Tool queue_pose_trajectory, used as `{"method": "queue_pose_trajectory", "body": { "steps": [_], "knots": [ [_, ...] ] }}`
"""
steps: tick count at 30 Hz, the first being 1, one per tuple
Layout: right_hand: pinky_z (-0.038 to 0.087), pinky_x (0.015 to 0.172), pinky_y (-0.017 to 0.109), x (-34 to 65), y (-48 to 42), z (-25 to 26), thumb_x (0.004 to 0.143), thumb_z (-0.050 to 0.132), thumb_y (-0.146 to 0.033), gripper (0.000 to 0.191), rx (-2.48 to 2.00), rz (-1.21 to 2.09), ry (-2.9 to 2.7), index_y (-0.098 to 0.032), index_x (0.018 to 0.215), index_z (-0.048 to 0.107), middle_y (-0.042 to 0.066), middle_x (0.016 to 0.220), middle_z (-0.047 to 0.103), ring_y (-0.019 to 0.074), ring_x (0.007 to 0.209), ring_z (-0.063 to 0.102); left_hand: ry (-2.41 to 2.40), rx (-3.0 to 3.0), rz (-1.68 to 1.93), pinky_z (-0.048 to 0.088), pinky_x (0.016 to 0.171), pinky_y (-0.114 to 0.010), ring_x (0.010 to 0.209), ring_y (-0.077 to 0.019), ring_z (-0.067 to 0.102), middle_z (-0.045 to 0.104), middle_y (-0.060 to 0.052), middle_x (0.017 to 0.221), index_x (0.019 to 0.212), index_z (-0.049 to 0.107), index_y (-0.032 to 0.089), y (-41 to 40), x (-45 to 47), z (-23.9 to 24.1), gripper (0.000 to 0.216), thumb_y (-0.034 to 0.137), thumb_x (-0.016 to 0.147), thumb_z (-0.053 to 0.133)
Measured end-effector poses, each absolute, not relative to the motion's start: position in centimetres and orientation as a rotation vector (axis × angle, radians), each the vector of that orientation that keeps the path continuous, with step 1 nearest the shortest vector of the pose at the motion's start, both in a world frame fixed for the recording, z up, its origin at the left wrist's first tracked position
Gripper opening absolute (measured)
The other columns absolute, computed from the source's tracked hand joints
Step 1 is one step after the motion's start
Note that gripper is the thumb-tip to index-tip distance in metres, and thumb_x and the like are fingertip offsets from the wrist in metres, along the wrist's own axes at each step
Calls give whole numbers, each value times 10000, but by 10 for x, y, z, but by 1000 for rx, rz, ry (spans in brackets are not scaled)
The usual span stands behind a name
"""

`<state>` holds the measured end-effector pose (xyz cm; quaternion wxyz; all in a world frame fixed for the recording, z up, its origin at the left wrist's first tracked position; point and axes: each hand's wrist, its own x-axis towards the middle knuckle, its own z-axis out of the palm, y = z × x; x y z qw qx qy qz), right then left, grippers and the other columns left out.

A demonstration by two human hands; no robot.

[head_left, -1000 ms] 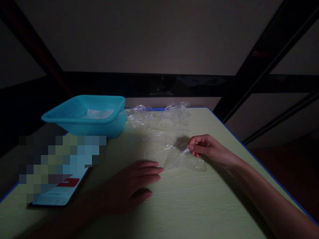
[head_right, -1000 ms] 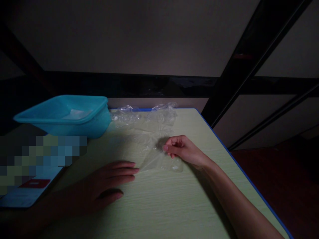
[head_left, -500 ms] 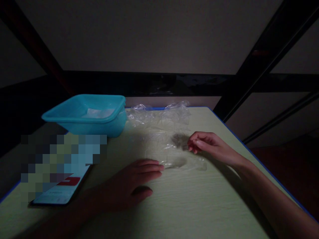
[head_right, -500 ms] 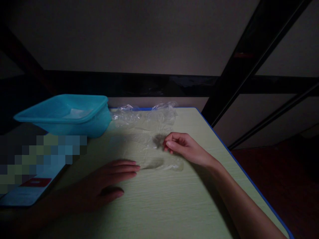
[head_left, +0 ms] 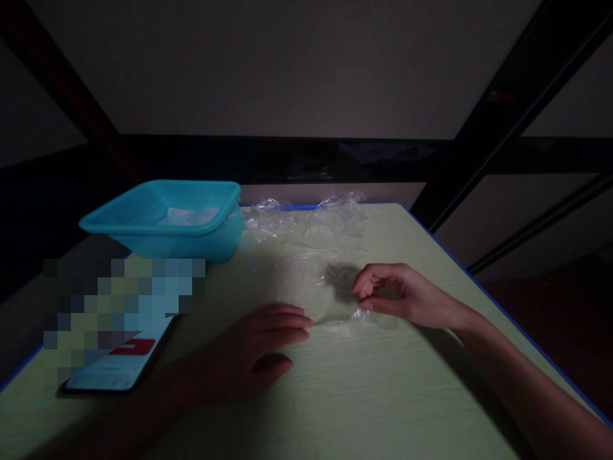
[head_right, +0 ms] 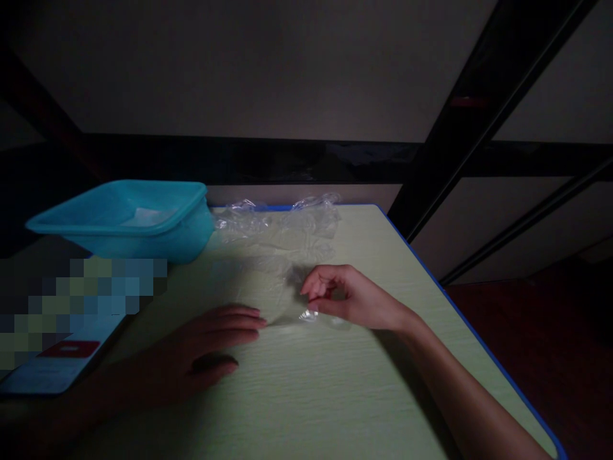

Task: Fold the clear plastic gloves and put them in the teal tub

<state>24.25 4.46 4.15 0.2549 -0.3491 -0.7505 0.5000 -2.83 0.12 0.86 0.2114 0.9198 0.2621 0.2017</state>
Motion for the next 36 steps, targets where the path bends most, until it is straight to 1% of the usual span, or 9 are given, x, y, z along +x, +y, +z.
{"method": "queue_pose_trajectory", "body": {
  "steps": [5, 10, 19, 23, 25, 27, 29, 32, 36],
  "knots": [
    [418, 516, 213, 241, 50, 32, 741, 654, -247, 147, -965, 1357, -1862, -161, 812, 557, -22, 663, 531, 80, 563, 491, 693, 2570, 654, 463, 911, -355, 1061, -205, 551, 630, -102, 1091, 1041, 576, 151, 1, -27, 10, 237, 123, 814, 513],
    [393, 470, 205, 238, 53, 25, 738, 641, -222, 187, -984, 1325, -1822, -167, 891, 549, -35, 663, 520, 70, 516, 463, 706, 2578, 719, 484, 859, -340, 958, -191, 573, 640, -89, 986, 989, 584, 144, 1, -26, 11, 205, 103, 804, 507],
    [405, 540, 251, 236, 57, 13, 744, 620, -251, 194, -1097, 1040, -1912, -161, 901, 548, -10, 671, 551, 110, 579, 496, 762, 2598, 835, 502, 777, -318, 854, -177, 586, 647, -73, 880, 932, 595, 152, 1, -26, 9, 176, 87, 806, 490],
    [417, 577, 268, 236, 57, 17, 748, 600, -224, 115, -1171, 793, -1909, -166, 839, 562, 27, 741, 590, 137, 642, 535, 760, 2616, 878, 498, 761, -299, 832, -169, 587, 648, -70, 855, 912, 594, 151, 1, -25, 9, 179, 68, 799, 483],
    [426, 597, 270, 234, 52, 23, 758, 588, -213, 69, -1155, 745, -1863, -168, 805, 565, 37, 763, 598, 144, 674, 551, 757, 2620, 873, 496, 759, -285, 842, -163, 585, 644, -73, 877, 916, 593, 149, 1, -25, 11, 181, 64, 803, 479],
    [438, 600, 261, 230, 44, 31, 778, 573, -215, 47, -1076, 864, -1847, -170, 789, 564, 30, 734, 597, 138, 668, 555, 744, 2626, 839, 488, 795, -292, 890, -167, 584, 647, -81, 944, 935, 593, 155, 1, -25, 12, 189, 70, 816, 473],
    [444, 593, 251, 224, 35, 37, 800, 551, -209, 50, -983, 1075, -1906, -166, 781, 567, 21, 700, 593, 129, 651, 553, 698, 2649, 787, 472, 846, -313, 957, -176, 577, 651, -89, 1022, 973, 591, 164, 1, -24, 14, 213, 76, 834, 455],
    [456, 617, 251, 216, 26, 38, 819, 511, -159, 64, -904, 1331, -2028, -155, 808, 574, 26, 726, 602, 124, 674, 565, 638, 2701, 714, 461, 875, -329, 1014, -184, 562, 650, -97, 1090, 1037, 578, 167, 1, -23, 14, 255, 77, 856, 421],
    [465, 661, 265, 210, 24, 29, 812, 495, -117, 77, -886, 1459, -2044, -154, 834, 559, 27, 759, 595, 126, 717, 577, 636, 2720, 673, 455, 892, -343, 1045, -196, 543, 650, -86, 1109, 1076, 566, 164, 1, -24, 11, 271, 83, 853, 436]
  ]
}}
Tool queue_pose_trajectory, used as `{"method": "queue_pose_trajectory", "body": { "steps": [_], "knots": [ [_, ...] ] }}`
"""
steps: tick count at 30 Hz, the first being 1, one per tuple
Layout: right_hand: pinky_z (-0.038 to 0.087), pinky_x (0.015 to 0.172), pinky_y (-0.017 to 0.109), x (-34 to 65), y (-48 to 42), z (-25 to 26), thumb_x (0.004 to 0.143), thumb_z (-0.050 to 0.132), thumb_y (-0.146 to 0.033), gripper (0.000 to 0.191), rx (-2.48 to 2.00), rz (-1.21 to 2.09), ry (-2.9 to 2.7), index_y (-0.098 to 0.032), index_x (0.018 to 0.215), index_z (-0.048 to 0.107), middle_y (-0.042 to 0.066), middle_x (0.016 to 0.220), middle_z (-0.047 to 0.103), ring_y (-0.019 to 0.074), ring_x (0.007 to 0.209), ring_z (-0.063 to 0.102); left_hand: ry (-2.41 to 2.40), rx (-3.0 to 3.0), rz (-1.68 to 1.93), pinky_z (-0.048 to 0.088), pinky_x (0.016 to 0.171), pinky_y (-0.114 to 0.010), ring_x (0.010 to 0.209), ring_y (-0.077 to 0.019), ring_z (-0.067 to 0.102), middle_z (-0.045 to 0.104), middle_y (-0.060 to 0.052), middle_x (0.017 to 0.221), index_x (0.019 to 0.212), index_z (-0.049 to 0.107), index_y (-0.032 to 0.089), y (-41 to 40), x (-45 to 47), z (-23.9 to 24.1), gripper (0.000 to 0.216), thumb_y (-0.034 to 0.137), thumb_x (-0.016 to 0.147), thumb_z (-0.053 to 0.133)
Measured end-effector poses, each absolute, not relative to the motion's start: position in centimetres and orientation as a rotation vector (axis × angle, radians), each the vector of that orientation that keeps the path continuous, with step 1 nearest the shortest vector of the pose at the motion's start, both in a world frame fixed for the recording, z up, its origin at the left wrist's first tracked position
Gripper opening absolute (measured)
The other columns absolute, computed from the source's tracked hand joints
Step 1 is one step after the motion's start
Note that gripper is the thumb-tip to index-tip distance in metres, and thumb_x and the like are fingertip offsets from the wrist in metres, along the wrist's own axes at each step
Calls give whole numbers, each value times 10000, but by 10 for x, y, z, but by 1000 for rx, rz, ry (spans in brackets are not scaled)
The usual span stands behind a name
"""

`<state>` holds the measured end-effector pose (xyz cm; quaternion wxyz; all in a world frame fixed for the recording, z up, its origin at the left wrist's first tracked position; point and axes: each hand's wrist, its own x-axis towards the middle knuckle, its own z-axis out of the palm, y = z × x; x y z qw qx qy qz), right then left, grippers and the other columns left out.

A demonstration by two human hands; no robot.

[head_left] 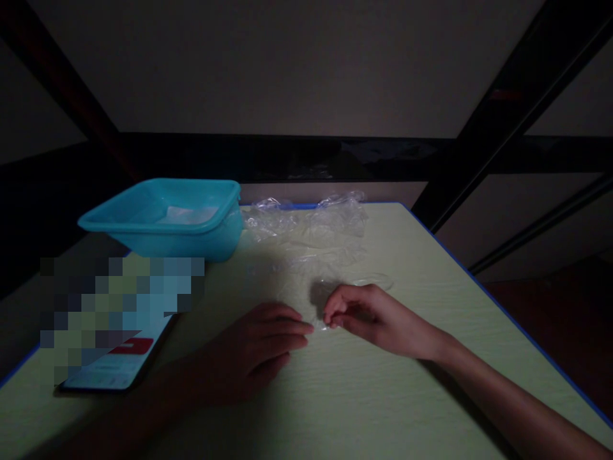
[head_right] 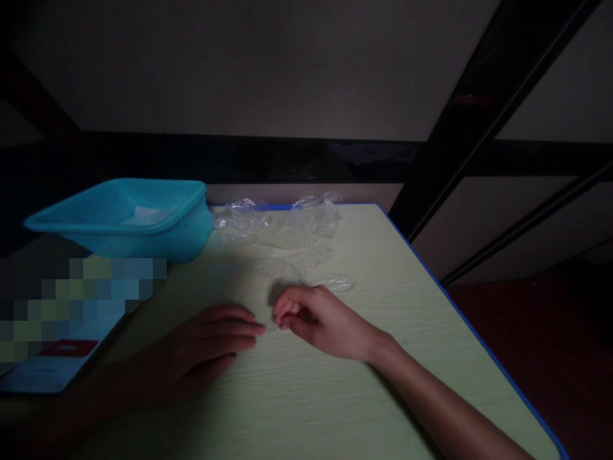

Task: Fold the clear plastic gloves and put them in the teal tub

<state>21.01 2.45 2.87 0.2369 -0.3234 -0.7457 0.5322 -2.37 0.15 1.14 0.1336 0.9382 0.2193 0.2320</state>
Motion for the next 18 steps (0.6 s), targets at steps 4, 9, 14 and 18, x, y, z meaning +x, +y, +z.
{"method": "queue_pose_trajectory", "body": {
  "steps": [4, 9, 14, 18],
  "knots": [
    [464, 647, 268, 211, 28, 22, 810, 496, -130, 59, -904, 1464, -2035, -160, 825, 544, 20, 738, 587, 128, 703, 576, 654, 2678, 631, 456, 894, -345, 1045, -195, 544, 650, -82, 1093, 1094, 565, 166, 1, -25, 12, 300, 77, 827, 460],
    [461, 638, 270, 212, 30, 22, 803, 504, -151, 29, -937, 1465, -2021, -167, 812, 527, 15, 718, 587, 127, 683, 575, 675, 2651, 663, 481, 845, -327, 983, -186, 571, 664, -83, 1015, 1042, 589, 162, 0, -23, 14, 266, 79, 830, 451],
    [458, 603, 260, 217, 34, 24, 761, 544, -160, 38, -1011, 1538, -1928, -173, 760, 508, -5, 668, 566, 117, 626, 560, 661, 2622, 698, 491, 823, -323, 927, -182, 588, 666, -88, 955, 1006, 600, 151, 2, -22, 15, 238, 80, 835, 450],
    [441, 518, 228, 229, 45, 29, 724, 589, -174, 87, -1136, 1404, -1713, -163, 707, 504, -17, 629, 558, 92, 539, 545, 641, 2651, 726, 478, 856, -318, 938, -173, 592, 665, -82, 984, 1021, 583, 151, 2, -24, 13, 236, 73, 830, 468]
  ]
}}
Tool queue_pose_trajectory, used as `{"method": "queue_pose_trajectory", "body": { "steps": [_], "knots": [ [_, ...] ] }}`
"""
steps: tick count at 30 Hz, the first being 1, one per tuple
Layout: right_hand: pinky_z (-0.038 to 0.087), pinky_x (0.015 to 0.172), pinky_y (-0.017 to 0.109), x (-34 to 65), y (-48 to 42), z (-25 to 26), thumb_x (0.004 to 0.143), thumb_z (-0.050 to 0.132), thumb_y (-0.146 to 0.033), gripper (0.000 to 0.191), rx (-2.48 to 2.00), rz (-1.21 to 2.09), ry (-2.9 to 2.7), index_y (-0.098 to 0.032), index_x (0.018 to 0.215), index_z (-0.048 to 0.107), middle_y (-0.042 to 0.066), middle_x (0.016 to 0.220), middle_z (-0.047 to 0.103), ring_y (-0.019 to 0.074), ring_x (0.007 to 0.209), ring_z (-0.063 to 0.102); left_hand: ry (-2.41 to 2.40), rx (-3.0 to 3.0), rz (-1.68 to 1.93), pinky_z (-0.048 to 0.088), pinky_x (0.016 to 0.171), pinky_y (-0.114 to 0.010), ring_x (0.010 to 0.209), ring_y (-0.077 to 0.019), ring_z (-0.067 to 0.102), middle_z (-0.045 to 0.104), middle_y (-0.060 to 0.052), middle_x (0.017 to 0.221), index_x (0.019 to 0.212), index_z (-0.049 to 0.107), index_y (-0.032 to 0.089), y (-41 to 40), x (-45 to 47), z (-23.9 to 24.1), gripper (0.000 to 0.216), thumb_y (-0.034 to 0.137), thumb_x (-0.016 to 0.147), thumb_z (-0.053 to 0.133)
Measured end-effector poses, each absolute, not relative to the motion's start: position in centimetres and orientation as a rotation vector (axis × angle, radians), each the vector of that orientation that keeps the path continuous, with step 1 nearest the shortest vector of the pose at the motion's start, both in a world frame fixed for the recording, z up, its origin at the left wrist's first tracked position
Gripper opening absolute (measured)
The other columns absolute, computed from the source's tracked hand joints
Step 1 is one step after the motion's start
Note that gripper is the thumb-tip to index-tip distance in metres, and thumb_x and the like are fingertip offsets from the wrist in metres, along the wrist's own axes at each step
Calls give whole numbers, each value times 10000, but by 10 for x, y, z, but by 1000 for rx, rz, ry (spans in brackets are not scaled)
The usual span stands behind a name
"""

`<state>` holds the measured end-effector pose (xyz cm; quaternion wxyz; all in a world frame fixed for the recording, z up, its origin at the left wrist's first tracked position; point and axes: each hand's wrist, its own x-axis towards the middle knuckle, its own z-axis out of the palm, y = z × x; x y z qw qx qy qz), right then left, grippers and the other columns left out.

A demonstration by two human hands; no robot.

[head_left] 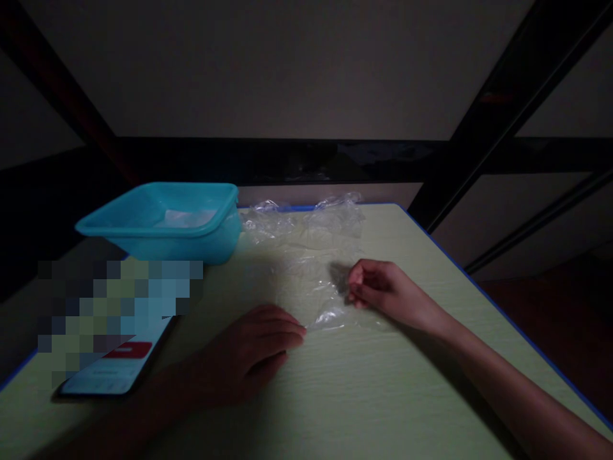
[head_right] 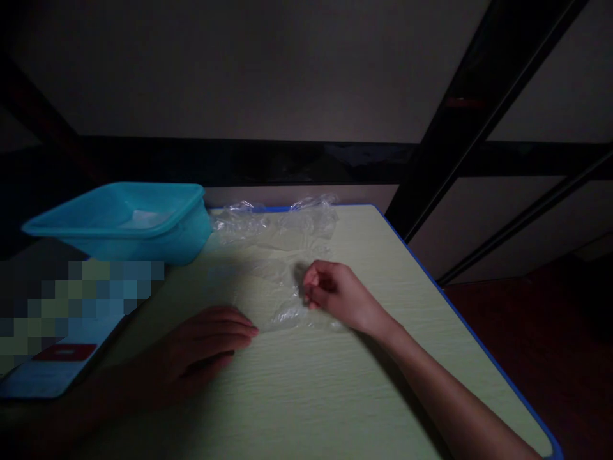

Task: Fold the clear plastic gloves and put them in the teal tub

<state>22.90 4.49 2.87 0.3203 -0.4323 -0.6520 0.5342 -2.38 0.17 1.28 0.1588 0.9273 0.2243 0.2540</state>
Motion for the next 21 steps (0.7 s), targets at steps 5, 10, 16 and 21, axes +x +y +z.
{"method": "queue_pose_trajectory", "body": {
  "steps": [5, 10, 16, 21],
  "knots": [
    [475, 555, 245, 239, 56, 32, 729, 615, -202, 112, -1174, 1323, -1457, -164, 755, 513, 6, 667, 606, 101, 565, 586, 832, 2714, 965, 500, 833, -322, 924, -174, 612, 677, -68, 967, 1026, 567, 172, 2, -27, 4, 243, 73, 826, 472],
    [477, 733, 275, 229, 51, 23, 742, 620, -184, 126, -991, 1493, -1465, -167, 824, 525, 45, 858, 637, 119, 789, 609, 984, 2765, 1045, 517, 838, -317, 936, -176, 631, 684, -73, 989, 1044, 568, 175, 3, -29, -3, 253, 87, 827, 474],
    [475, 713, 287, 223, 51, 14, 710, 627, -176, 150, -944, 1484, -1492, -169, 815, 520, 31, 820, 634, 116, 735, 596, 1141, 2771, 1150, 551, 729, -271, 787, -150, 665, 698, -53, 866, 963, 587, 174, 4, -29, -1, 177, 133, 842, 465],
    [487, 663, 305, 230, 55, 19, 706, 611, -231, 158, -1031, 1330, -1487, -178, 818, 513, 25, 739, 625, 136, 674, 603, 1308, 2764, 1203, 562, 672, -274, 730, -158, 674, 700, -48, 811, 915, 595, 173, 7, -32, 0, 153, 161, 848, 459]
  ]
}}
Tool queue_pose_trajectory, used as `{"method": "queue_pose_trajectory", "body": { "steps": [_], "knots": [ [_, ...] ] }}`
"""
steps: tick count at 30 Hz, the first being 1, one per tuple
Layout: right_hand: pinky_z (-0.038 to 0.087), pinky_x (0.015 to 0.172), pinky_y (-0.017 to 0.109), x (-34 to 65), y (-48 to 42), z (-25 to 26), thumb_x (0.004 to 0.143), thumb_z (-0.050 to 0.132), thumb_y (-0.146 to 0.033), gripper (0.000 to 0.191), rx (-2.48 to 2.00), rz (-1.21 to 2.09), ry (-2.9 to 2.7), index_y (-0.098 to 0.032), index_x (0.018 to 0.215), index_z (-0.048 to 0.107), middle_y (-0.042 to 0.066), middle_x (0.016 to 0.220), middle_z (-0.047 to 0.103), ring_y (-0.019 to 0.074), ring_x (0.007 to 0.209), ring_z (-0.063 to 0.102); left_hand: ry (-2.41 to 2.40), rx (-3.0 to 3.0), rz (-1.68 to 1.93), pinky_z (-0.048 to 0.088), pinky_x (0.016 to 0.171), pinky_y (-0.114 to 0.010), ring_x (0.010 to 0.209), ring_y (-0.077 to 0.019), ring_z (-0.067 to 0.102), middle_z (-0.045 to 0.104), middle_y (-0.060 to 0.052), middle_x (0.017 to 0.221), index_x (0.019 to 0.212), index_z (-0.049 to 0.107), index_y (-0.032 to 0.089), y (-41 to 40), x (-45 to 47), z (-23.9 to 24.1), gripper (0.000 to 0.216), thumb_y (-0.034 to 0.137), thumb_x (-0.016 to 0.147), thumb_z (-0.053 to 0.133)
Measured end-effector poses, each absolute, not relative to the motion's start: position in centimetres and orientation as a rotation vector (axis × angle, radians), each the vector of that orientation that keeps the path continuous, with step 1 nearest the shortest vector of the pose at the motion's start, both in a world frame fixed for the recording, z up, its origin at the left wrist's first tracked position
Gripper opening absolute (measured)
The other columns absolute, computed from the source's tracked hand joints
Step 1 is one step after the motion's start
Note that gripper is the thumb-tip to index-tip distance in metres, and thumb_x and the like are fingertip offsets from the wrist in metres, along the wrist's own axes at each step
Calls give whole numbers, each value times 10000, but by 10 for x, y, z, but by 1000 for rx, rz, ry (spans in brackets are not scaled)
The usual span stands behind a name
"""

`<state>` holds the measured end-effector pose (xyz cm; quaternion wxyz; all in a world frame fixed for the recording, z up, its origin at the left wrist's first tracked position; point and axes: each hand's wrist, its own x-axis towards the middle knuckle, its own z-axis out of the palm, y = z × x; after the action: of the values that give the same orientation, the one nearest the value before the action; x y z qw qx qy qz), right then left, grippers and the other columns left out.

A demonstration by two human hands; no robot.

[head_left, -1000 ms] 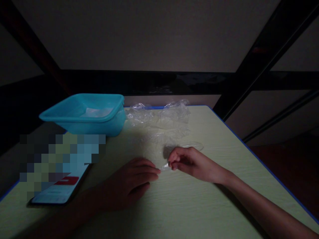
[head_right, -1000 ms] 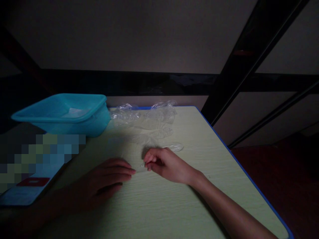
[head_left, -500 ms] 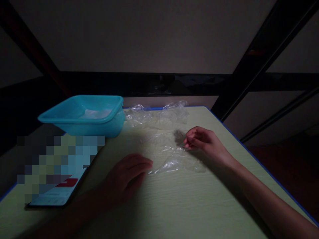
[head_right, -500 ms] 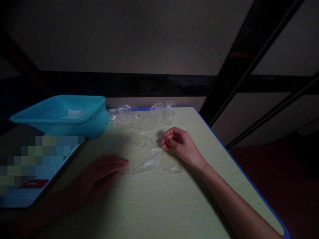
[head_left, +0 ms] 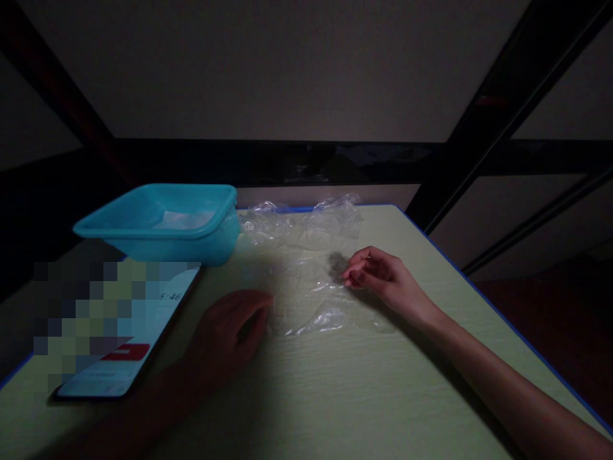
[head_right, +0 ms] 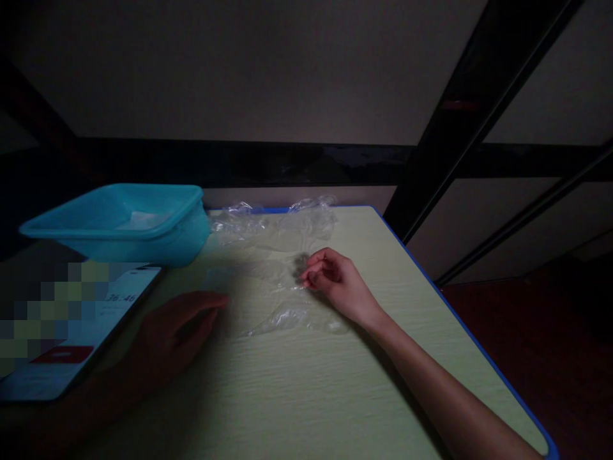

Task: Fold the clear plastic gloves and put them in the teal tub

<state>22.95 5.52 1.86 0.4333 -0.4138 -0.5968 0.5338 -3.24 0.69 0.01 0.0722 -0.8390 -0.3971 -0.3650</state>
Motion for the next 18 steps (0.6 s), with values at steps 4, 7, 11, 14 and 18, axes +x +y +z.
{"method": "queue_pose_trajectory", "body": {
  "steps": [4, 7, 11, 14, 18],
  "knots": [
    [482, 631, 313, 235, 57, 19, 701, 591, -251, 149, -1132, 1128, -1578, -178, 797, 504, 29, 702, 609, 149, 642, 595, -1114, -2568, -1079, 562, 682, -260, 723, -146, 674, 705, -42, 815, 935, 585, 175, 4, -31, 1, 160, 151, 854, 448],
    [478, 610, 306, 239, 58, 21, 720, 556, -258, 115, -1188, 963, -1660, -183, 781, 493, 38, 695, 606, 159, 647, 596, -981, -2642, -1064, 552, 754, -257, 796, -145, 673, 712, -50, 862, 962, 575, 166, -2, -27, 2, 170, 126, 848, 455],
    [476, 566, 298, 243, 58, 25, 753, 511, -268, 96, -1264, 790, -1755, -182, 793, 495, 56, 701, 619, 175, 641, 606, -760, -2781, -1010, 492, 900, -251, 893, -132, 660, 715, -70, 948, 964, 576, 136, -14, -18, 12, 197, 82, 838, 434],
    [488, 600, 317, 243, 55, 25, 789, 468, -241, 127, -1331, 665, -1894, -169, 875, 527, 88, 781, 662, 200, 707, 629, -539, -3040, -807, 407, 1010, -250, 1002, -112, 618, 688, -24, 1068, 1003, 574, 156, -29, -10, 19, 205, 120, 856, 437],
    [488, 687, 372, 241, 52, 21, 828, 409, -193, 269, -1414, 470, -2156, -137, 1051, 550, 123, 911, 682, 234, 797, 641, -414, -3139, -869, 329, 1071, -253, 1130, -108, 532, 622, 32, 1193, 1082, 547, 194, -45, -6, 15, 227, 222, 908, 403]
  ]
}}
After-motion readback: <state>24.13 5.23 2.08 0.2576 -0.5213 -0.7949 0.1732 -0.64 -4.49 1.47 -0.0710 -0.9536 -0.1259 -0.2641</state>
